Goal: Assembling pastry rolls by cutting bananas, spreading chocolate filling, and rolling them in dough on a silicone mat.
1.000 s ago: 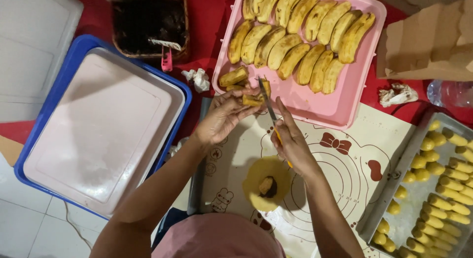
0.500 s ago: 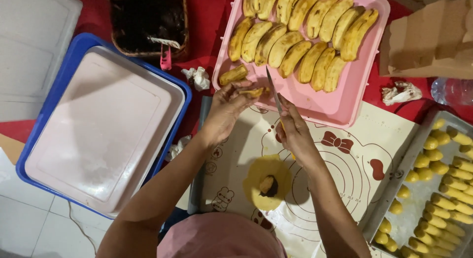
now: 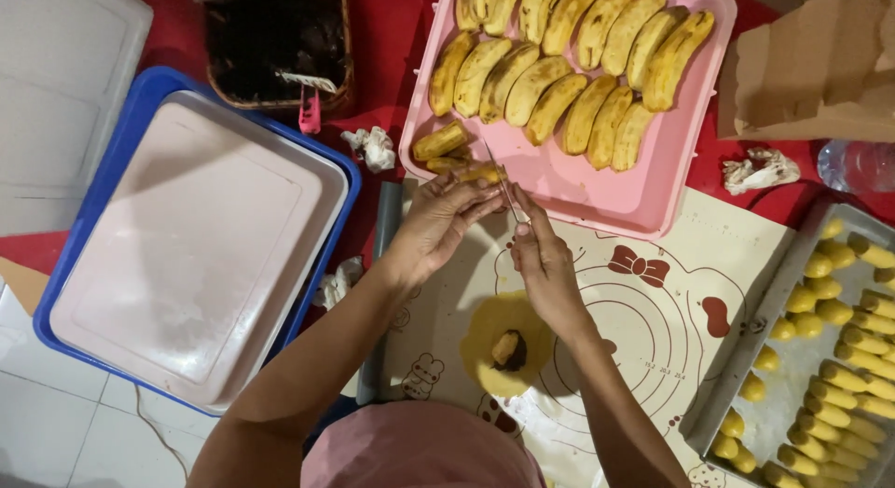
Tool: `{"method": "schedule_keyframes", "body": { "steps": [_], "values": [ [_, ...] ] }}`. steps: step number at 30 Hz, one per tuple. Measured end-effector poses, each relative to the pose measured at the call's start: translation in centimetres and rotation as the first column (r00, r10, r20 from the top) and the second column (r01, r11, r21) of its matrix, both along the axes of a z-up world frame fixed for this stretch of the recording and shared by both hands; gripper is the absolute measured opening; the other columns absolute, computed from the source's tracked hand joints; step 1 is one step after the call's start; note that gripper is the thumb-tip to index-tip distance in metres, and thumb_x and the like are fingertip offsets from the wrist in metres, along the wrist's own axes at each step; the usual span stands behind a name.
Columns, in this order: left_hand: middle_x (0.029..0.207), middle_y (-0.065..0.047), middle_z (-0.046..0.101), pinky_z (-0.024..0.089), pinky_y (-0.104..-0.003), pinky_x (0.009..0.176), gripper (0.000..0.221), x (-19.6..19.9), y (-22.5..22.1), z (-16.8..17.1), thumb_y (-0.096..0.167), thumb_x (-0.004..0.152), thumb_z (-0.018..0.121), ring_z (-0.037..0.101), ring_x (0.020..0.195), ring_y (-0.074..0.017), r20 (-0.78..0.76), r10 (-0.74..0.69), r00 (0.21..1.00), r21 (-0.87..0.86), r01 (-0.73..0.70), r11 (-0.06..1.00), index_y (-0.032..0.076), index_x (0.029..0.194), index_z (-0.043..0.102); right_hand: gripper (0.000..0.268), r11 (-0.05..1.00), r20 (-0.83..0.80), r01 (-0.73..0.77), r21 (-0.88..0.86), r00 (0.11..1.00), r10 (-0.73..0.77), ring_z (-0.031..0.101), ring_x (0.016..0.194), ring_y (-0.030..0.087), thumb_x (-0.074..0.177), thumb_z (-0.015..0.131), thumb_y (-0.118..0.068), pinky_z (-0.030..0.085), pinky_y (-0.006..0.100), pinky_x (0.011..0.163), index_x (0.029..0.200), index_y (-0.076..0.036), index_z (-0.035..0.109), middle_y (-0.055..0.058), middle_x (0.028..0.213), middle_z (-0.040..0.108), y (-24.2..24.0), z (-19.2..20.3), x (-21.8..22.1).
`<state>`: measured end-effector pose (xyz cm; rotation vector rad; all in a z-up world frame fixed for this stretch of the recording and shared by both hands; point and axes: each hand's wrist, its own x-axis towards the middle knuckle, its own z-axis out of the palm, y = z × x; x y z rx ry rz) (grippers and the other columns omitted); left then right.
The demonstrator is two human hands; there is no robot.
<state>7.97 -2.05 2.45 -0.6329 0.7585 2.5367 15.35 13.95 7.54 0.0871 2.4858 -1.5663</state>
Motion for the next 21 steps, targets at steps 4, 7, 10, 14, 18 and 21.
{"method": "schedule_keyframes", "body": {
  "steps": [4, 7, 10, 14, 18, 21],
  "values": [
    [0.095, -0.018, 0.077, 0.06, -0.054, 0.095, 0.03, 0.1, 0.4, -0.2, -0.005, 0.08, 0.082, 0.077, 0.091, -0.0334, -0.029, -0.011, 1.0, -0.039, 0.01, 0.999, -0.003, 0.105, 0.066, 0.049, 1.0, -0.034, 0.018, 0.0, 0.999, -0.018, 0.048, 0.061, 0.016, 0.11, 0.032, -0.02, 0.045, 0.032, 0.06, 0.158, -0.011, 0.041, 0.003, 0.061, 0.049, -0.6, 0.6, 0.1],
    [0.096, -0.013, 0.076, 0.061, -0.051, 0.092, 0.036, 0.3, 0.3, 0.3, -0.003, 0.082, 0.082, 0.077, 0.091, -0.0296, -0.104, 0.017, 0.994, -0.087, -0.026, 0.996, -0.003, 0.115, 0.069, 0.051, 0.997, -0.002, 0.01, 0.073, 1.0, -0.01, 0.053, 0.06, 0.016, 0.11, 0.032, -0.024, 0.049, 0.035, 0.065, 0.16, -0.018, 0.039, 0.002, 0.06, 0.052, -0.8, 1.2, 0.2],
    [0.097, -0.011, 0.075, 0.061, -0.05, 0.095, 0.035, 0.2, 0.3, 0.7, -0.003, 0.081, 0.083, 0.076, 0.093, -0.0283, -0.157, 0.012, 0.988, -0.166, -0.039, 0.985, -0.001, 0.114, 0.07, 0.052, 0.995, 0.025, -0.012, 0.099, 1.0, 0.01, 0.053, 0.06, 0.017, 0.109, 0.032, -0.024, 0.049, 0.037, 0.065, 0.161, -0.02, 0.036, 0.002, 0.06, 0.052, -1.5, 2.7, -0.2],
    [0.098, -0.012, 0.075, 0.062, -0.049, 0.094, 0.035, 0.2, 0.3, 0.7, -0.003, 0.08, 0.085, 0.077, 0.091, -0.0278, -0.189, 0.032, 0.981, -0.184, -0.068, 0.981, 0.001, 0.112, 0.071, 0.053, 0.998, 0.03, -0.024, 0.064, 0.999, 0.023, 0.051, 0.059, 0.016, 0.109, 0.033, -0.021, 0.05, 0.035, 0.067, 0.162, -0.022, 0.034, 0.002, 0.06, 0.051, -1.8, 2.8, -0.8],
    [0.101, -0.016, 0.075, 0.062, -0.047, 0.092, 0.034, -0.2, 0.5, 0.1, 0.001, 0.082, 0.085, 0.076, 0.094, -0.0287, -0.203, 0.008, 0.979, -0.279, -0.066, 0.958, -0.002, 0.114, 0.072, 0.052, 0.994, 0.091, -0.016, 0.112, 0.996, 0.006, 0.061, 0.072, 0.022, 0.111, 0.033, -0.025, 0.053, 0.043, 0.08, 0.162, -0.023, 0.033, 0.007, 0.069, 0.057, -1.4, 2.9, -1.4],
    [0.103, -0.019, 0.075, 0.061, -0.046, 0.094, 0.036, -0.1, -0.3, 0.0, 0.0, 0.083, 0.083, 0.075, 0.098, -0.0312, -0.217, -0.004, 0.976, -0.306, -0.064, 0.95, -0.005, 0.116, 0.07, 0.054, 0.927, 0.154, -0.095, 0.363, 0.987, 0.041, 0.071, 0.102, 0.046, 0.11, 0.032, -0.026, 0.049, 0.062, 0.095, 0.164, -0.029, 0.023, 0.027, 0.112, 0.072, -1.3, 5.4, -2.8]
  ]
}}
